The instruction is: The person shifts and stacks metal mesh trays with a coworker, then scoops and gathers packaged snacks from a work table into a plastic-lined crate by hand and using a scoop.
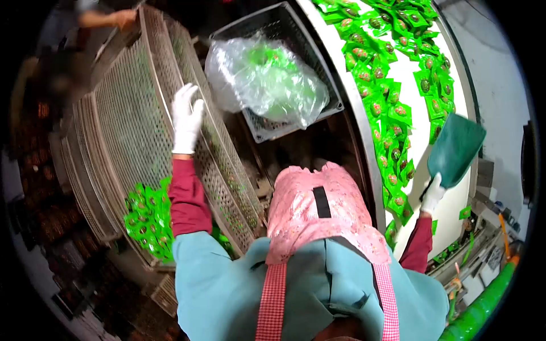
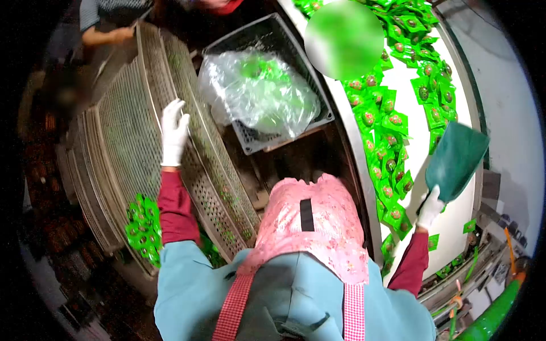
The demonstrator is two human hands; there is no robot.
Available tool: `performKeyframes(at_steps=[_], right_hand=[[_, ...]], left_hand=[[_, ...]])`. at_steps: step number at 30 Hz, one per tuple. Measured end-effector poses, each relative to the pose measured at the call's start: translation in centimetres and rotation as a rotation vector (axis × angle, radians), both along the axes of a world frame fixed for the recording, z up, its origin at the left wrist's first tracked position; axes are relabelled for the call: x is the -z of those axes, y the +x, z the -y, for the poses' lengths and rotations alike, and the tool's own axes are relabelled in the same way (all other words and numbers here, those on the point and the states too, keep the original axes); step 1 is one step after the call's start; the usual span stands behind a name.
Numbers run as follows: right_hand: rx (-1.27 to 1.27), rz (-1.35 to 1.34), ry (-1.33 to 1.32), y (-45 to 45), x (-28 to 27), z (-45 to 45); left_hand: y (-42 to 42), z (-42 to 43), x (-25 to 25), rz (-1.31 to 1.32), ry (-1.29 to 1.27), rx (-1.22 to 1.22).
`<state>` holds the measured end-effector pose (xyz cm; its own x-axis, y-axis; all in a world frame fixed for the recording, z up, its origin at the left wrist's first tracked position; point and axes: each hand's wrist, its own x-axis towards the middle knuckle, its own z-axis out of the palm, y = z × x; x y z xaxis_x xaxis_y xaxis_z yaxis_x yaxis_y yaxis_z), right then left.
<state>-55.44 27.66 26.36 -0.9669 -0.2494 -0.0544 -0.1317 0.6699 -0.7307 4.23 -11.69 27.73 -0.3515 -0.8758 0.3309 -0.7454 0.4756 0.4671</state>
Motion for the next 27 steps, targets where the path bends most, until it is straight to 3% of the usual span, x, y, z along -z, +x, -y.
performKeyframes(at_steps=[1, 3, 4, 5, 8, 9, 10, 12, 14, 16, 18, 23, 24, 27], right_hand=[[0.069, 0.090, 0.104, 0.2, 0.2, -2.6], [0.112, -0.040, 0.171, 0.3, 2.8, -6.7], [0.092, -0.303, 0.156, 0.7, 4.4, -8.2], [0.131, -0.284, 0.207, 2.1, 2.5, -6.9], [0.274, -0.252, 0.263, -1.8, 5.1, -8.5], [0.217, -0.408, 0.363, -1.9, 3.6, -6.7], [0.285, -0.279, 0.382, -5.8, 6.9, -7.9], [0.259, -0.310, 0.431, -9.2, 7.5, -5.2], [0.319, -0.096, -0.038, -13.2, 8.8, -1.0], [0.305, 0.093, -0.129, -14.7, 6.2, 5.5], [0.191, -0.364, 0.117, -23.3, 12.8, 8.2], [-0.077, -0.220, 0.092, -29.7, 9.2, 19.4], [-0.177, -0.076, 0.235, -31.1, 9.1, 20.9], [-0.275, -0.124, 0.140, -27.4, 9.0, 25.9]], left_hand=[[-2.1, 0.8, 0.4, -0.067, 0.026, 0.016], [-6.7, 2.0, 1.2, -0.223, 0.129, 0.035], [-9.0, 2.2, 1.7, -0.303, 0.212, 0.031], [-11.2, 2.1, 2.1, -0.418, 0.300, 0.082], [-15.3, 1.7, 4.3, -0.273, 0.221, 0.230], [-16.4, 1.9, 5.0, -0.305, 0.258, 0.256], [-17.1, 2.3, 6.3, -0.329, 0.267, 0.292], [-18.9, 3.7, 6.8, -0.240, 0.231, 0.265], [-21.4, 7.5, 8.5, -0.204, 0.173, 0.229], [-24.6, 11.5, 9.7, -0.105, 0.045, 0.177], [-29.3, 15.5, 10.0, 0.054, -0.105, 0.113], [-40.8, 21.3, 9.9, 0.288, -0.149, 0.026], [-42.1, 21.3, 9.5, 0.339, -0.174, 0.022], [-43.2, 21.8, 9.5, 0.332, -0.151, 0.103]])
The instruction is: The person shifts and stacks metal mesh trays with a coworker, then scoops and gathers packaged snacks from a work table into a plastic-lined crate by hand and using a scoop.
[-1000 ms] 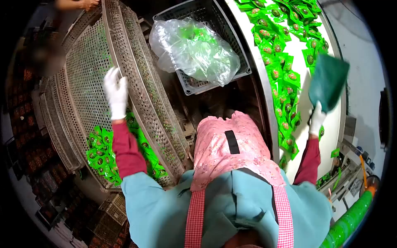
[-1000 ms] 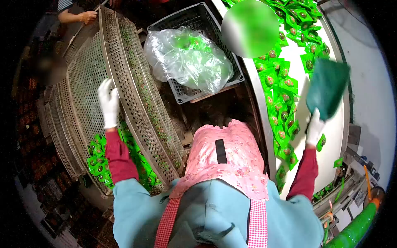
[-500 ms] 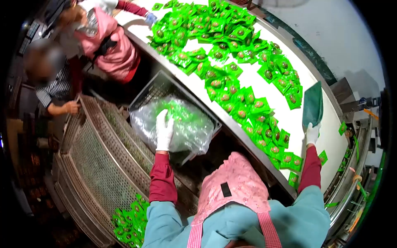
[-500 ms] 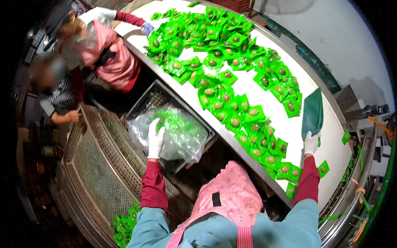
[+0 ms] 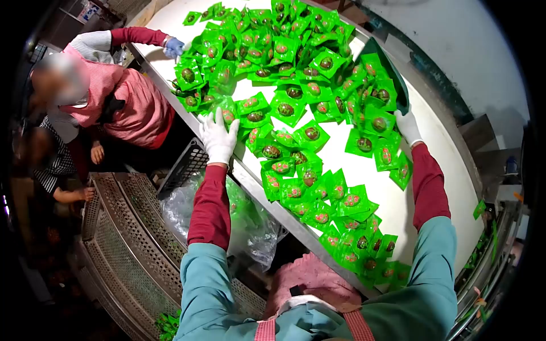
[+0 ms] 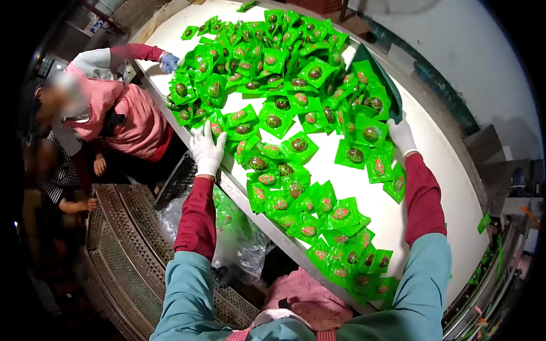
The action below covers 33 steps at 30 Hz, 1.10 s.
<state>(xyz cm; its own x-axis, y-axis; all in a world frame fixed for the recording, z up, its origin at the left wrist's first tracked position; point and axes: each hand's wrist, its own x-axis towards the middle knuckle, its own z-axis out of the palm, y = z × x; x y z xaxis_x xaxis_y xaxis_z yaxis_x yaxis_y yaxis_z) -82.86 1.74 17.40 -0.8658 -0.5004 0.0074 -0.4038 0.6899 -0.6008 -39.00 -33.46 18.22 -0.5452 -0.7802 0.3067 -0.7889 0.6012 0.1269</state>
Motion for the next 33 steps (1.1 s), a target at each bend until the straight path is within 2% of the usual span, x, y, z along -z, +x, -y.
performKeyframes(at_steps=[1, 2, 3, 4, 5, 7, 9, 11, 12, 13, 14, 15, 16, 19, 21, 23, 28, 31, 33], right_hand=[[0.013, 0.097, 0.018, 1.6, -0.4, 0.9], [-0.039, 0.035, -0.123, 2.8, 1.3, 1.2], [-0.064, -0.033, -0.174, 5.6, 0.5, 1.6], [-0.052, 0.050, -0.145, 8.2, -1.1, 2.1], [-0.046, 0.137, -0.111, 10.6, -2.2, 2.2], [-0.078, 0.017, 0.056, 14.0, -1.9, 1.6], [-0.221, -0.141, 0.177, 17.7, -3.7, 0.6], [-0.289, -0.195, 0.240, 20.1, -4.2, -0.6], [-0.295, -0.212, 0.323, 21.2, -4.4, -1.3], [-0.309, -0.233, 0.392, 21.9, -4.5, -1.9], [-0.309, -0.248, 0.334, 22.3, -4.3, -3.0], [-0.303, -0.264, 0.277, 22.9, -4.2, -3.9], [-0.295, -0.229, 0.225, 23.8, -4.9, -4.7], [-0.201, -0.261, 0.150, 26.3, -4.4, -8.5], [-0.144, -0.301, 0.118, 27.9, -3.3, -10.1], [-0.118, -0.312, 0.086, 29.1, -1.5, -10.9], [-0.115, -0.317, 0.037, 30.4, 3.9, -12.8], [-0.126, -0.329, 0.020, 29.7, 7.3, -14.1], [-0.129, -0.341, 0.009, 28.5, 9.3, -14.5]], left_hand=[[-0.1, -0.2, -0.2, 0.002, 0.008, 0.033], [-0.6, -0.3, -0.3, -0.066, 0.101, 0.093], [-1.4, -0.5, -0.4, -0.139, 0.190, 0.146], [-2.3, -1.0, -0.6, -0.200, 0.193, 0.233], [-3.3, -1.0, 1.1, -0.230, 0.115, 0.330], [-5.0, -2.7, 2.9, -0.293, 0.097, 0.290], [-5.3, -4.0, 3.3, -0.300, 0.096, 0.254], [-4.7, -4.0, 3.3, -0.303, 0.148, 0.338], [-4.1, -4.6, 1.3, -0.324, 0.497, 0.342], [-3.6, -5.7, -1.6, -0.217, 0.576, 0.325], [-2.9, -7.1, -3.3, -0.082, 0.461, 0.297], [-2.0, -8.5, -3.6, -0.057, 0.305, 0.252], [-0.8, -10.0, -4.4, -0.176, 0.229, 0.192], [6.4, -15.2, -6.0, -0.907, 0.136, 0.132], [12.6, -20.2, -5.7, -1.007, -0.021, -0.089], [18.8, -25.6, -3.4, -0.954, -0.123, -0.344], [29.8, -38.0, 7.8, -0.865, 0.074, -0.744], [32.5, -41.8, 14.8, -0.863, 0.127, -0.860], [33.5, -42.7, 19.0, -0.877, 0.152, -0.832]])
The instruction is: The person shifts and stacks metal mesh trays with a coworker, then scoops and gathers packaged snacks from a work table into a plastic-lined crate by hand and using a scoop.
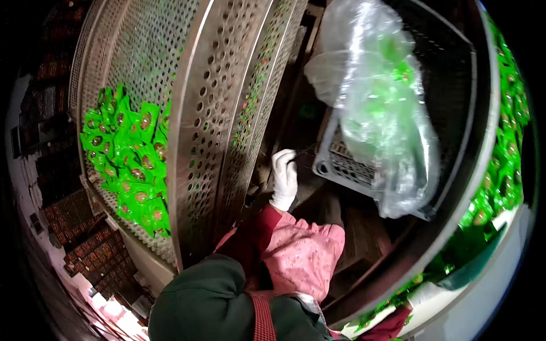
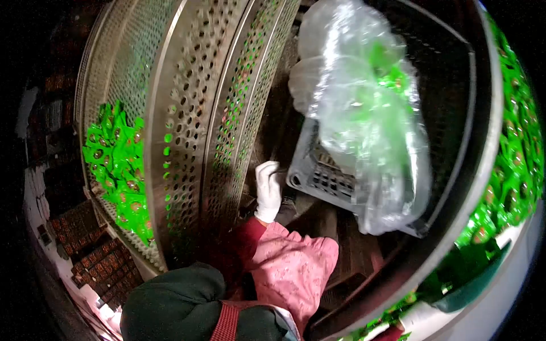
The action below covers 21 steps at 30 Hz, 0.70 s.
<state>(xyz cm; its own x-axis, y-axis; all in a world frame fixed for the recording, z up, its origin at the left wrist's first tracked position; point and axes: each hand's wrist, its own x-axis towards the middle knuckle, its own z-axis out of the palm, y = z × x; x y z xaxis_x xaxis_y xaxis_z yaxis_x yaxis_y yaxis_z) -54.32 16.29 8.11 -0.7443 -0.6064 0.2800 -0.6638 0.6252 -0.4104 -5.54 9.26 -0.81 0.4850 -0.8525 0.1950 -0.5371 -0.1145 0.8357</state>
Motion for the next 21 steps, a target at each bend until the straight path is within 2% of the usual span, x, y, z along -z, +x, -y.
performKeyframes(at_steps=[2, 3, 4, 6, 7, 9, 10, 11, 15, 18, 21], right_hand=[[-0.010, -0.009, -0.013, -1.5, 1.6, 0.1], [-0.013, -0.017, -0.016, -2.4, 2.1, 0.1], [-0.020, -0.020, -0.024, -3.2, 2.7, 0.2], [-0.033, -0.015, -0.061, -5.4, 3.9, 0.2], [-0.035, -0.013, -0.078, -6.5, 4.0, 0.0], [-0.042, -0.010, -0.105, -8.6, 3.4, -0.5], [-0.049, -0.010, -0.125, -9.6, 2.9, -0.6], [-0.052, 0.002, -0.146, -10.8, 2.2, -1.0], [-0.080, 0.047, -0.264, -13.2, -1.7, -3.7], [-0.096, 0.072, -0.384, -11.5, -5.5, -6.6], [-0.170, 0.105, -0.398, -8.0, -8.1, -6.4]], left_hand=[[1.1, 0.3, 4.5, -0.082, 0.136, 0.047], [1.7, 0.3, 8.0, -0.068, 0.074, 0.074], [2.7, 0.0, 13.2, -0.004, 0.204, 0.030], [3.6, 1.2, 19.0, -0.061, 0.389, -0.062], [4.2, 1.8, 22.4, -0.064, 0.377, -0.049], [5.1, 2.9, 28.2, 0.083, 0.628, 0.071], [5.2, 3.6, 29.8, 0.101, 0.772, 0.142], [5.4, 3.9, 30.9, 0.134, 0.805, 0.202], [4.2, 5.6, 35.9, 0.229, 0.823, 0.560], [2.2, 7.6, 39.0, 0.315, 0.848, 0.769], [1.3, 8.9, 41.8, 0.444, 0.912, 0.864]])
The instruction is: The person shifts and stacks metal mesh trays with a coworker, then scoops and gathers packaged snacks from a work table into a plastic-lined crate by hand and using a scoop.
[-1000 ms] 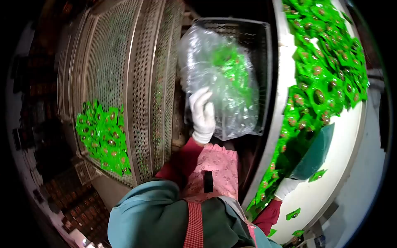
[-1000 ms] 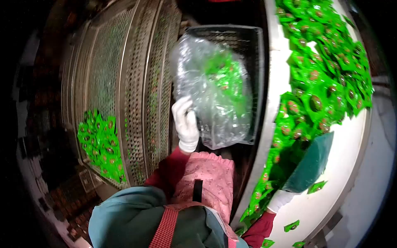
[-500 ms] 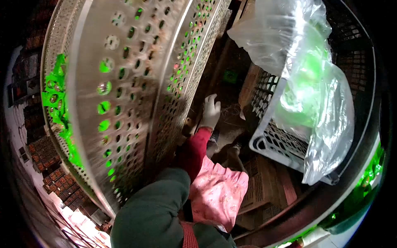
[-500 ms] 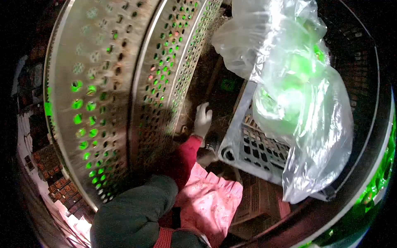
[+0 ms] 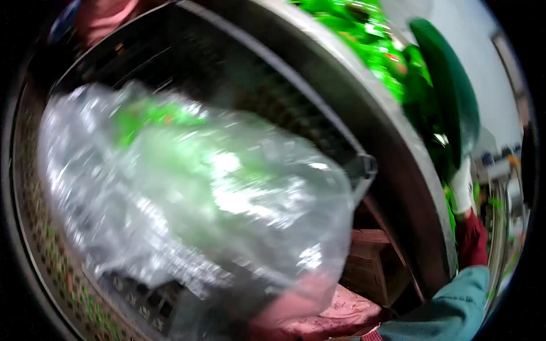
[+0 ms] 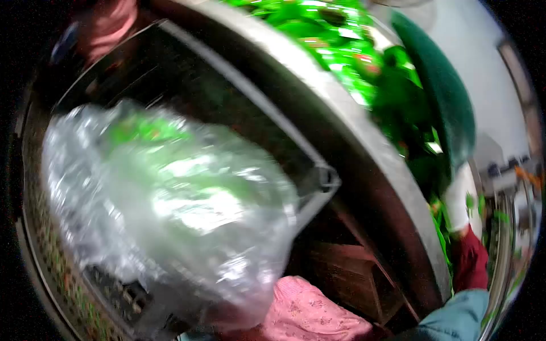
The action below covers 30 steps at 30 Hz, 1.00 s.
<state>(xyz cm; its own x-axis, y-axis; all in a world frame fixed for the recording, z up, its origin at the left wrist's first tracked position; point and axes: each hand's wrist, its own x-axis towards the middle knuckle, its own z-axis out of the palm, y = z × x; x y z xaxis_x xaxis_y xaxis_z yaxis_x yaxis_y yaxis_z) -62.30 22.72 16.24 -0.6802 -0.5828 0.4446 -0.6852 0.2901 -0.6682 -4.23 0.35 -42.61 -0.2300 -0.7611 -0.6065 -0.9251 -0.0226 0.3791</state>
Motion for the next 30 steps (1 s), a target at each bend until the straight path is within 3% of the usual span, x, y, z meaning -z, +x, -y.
performKeyframes(at_steps=[3, 6, 10, 11, 13, 14, 15, 17, 20, 21, 22, 24, 27, 28, 29, 30], right_hand=[[-0.047, -0.122, 0.210, 6.7, -2.1, 4.2], [0.086, -0.148, 0.194, 7.2, -2.4, 3.8], [-0.016, -0.399, 0.337, 7.2, -2.7, 3.6], [-0.014, -0.404, 0.342, 7.9, -2.5, 3.7], [0.057, -0.088, 0.080, 10.6, -2.1, 5.0], [0.049, -0.412, 0.353, 9.9, -2.6, 4.6], [0.029, -0.369, 0.356, 10.0, -2.7, 4.5], [-0.002, -0.404, 0.440, 11.3, -3.3, 4.9], [0.034, -0.168, 0.364, 11.3, -2.9, 4.3], [0.089, -0.240, 0.495, 11.2, -3.1, 4.3], [0.094, -0.344, 0.435, 10.8, -2.3, 4.3], [0.153, -0.246, 0.346, 10.1, -1.0, 4.3], [0.193, -0.397, 0.482, 10.4, -1.5, 5.0], [0.191, -0.394, 0.451, 10.7, -1.8, 5.4], [0.194, -0.388, 0.417, 11.1, -2.0, 5.9], [0.189, -0.378, 0.419, 11.4, -2.2, 6.1]], left_hand=[[-0.4, 0.5, 2.3, 0.088, 0.027, 0.049], [-1.1, 0.1, 4.2, 0.141, 0.048, 0.053], [-1.3, -0.5, 6.7, 0.185, 0.086, 0.033], [-1.1, -0.7, 7.1, 0.188, 0.092, 0.022], [-0.6, -1.7, 7.5, 0.193, 0.113, 0.000], [-0.4, -2.2, 7.4, 0.191, 0.121, -0.006], [-0.2, -2.8, 7.3, 0.184, 0.130, -0.020], [0.2, -4.3, 5.6, 0.159, 0.151, -0.050], [0.3, -7.4, 2.4, 0.079, 0.178, -0.093], [0.4, -8.5, 1.3, 0.043, 0.187, -0.111], [0.5, -9.8, 0.1, 0.003, 0.195, -0.130], [0.5, -12.5, -2.3, -0.098, 0.183, -0.105], [0.0, -14.7, -8.1, -0.311, 0.066, 0.093], [-1.2, -16.0, -12.0, -0.433, 0.412, -0.593], [-2.0, -17.1, -14.9, -0.364, 0.381, -0.576], [-2.4, -18.0, -19.0, -0.498, 0.488, -0.607]])
